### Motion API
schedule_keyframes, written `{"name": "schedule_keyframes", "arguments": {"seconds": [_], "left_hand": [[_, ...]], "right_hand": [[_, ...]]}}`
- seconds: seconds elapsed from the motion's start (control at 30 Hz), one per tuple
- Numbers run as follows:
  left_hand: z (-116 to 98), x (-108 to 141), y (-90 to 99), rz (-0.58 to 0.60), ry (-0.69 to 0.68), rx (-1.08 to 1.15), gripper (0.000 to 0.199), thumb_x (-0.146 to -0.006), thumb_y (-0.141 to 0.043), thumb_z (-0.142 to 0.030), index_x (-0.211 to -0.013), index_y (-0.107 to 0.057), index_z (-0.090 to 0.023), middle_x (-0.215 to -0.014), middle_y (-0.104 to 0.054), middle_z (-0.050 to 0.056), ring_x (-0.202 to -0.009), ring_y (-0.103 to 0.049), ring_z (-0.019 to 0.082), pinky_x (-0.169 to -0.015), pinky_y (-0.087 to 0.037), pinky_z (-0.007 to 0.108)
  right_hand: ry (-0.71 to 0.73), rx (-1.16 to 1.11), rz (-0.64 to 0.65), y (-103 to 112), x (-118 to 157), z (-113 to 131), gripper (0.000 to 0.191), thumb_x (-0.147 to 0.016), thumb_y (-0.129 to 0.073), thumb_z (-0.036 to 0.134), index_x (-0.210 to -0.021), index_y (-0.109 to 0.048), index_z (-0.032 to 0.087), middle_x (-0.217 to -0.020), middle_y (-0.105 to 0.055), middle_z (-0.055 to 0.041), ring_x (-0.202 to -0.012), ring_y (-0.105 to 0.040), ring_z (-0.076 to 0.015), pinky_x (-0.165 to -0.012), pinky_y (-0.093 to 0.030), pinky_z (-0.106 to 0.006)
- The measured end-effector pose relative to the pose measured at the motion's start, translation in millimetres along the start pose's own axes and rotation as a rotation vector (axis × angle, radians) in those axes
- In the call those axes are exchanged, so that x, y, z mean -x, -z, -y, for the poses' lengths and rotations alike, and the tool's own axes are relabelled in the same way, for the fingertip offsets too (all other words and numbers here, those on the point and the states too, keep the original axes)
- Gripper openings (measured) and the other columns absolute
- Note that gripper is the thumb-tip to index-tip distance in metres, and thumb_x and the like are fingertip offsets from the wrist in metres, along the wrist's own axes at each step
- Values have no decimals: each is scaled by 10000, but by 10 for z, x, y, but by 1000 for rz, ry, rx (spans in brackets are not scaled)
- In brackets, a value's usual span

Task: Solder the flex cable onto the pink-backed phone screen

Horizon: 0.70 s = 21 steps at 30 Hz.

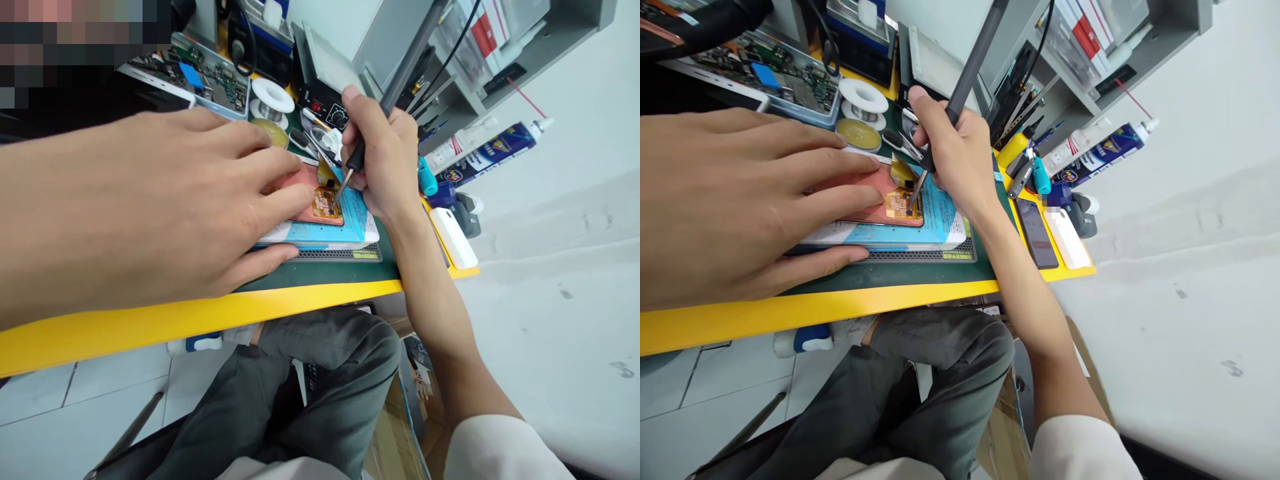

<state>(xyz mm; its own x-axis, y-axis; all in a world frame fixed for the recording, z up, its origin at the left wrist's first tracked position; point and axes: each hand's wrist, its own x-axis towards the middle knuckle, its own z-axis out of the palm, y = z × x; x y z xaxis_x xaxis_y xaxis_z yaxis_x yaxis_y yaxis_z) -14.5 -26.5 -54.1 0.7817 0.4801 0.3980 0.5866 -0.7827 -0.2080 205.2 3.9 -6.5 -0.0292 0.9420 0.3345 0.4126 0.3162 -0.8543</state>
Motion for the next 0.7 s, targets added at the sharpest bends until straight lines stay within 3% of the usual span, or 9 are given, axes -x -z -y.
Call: {"name": "schedule_keyframes", "arguments": {"seconds": [0.23,0.4,0.7], "left_hand": [[-1,-15,7,-48,-34,-88,762,-960,-6,-709,-1293,-528,-264,-1177,-572,52,-1241,-625,349,-972,-549,523],[11,23,-20,-16,-10,-37,780,-950,-38,-729,-1330,-536,-265,-1246,-543,38,-1337,-565,344,-1095,-493,530],[50,38,-55,-2,-11,-20,752,-937,-143,-740,-1406,-536,-303,-1386,-557,53,-1363,-540,377,-1119,-446,541]], "right_hand": [[21,-6,-53,-40,19,26,574,-923,-623,695,-563,-500,265,-457,-352,38,-359,-296,-117,-368,-155,-321],[8,3,-44,-52,35,42,602,-929,-599,721,-573,-495,247,-454,-370,43,-368,-299,-98,-362,-167,-297],[-26,55,-41,-34,37,42,579,-864,-627,760,-581,-488,274,-500,-417,17,-419,-289,-127,-402,-198,-326]]}}
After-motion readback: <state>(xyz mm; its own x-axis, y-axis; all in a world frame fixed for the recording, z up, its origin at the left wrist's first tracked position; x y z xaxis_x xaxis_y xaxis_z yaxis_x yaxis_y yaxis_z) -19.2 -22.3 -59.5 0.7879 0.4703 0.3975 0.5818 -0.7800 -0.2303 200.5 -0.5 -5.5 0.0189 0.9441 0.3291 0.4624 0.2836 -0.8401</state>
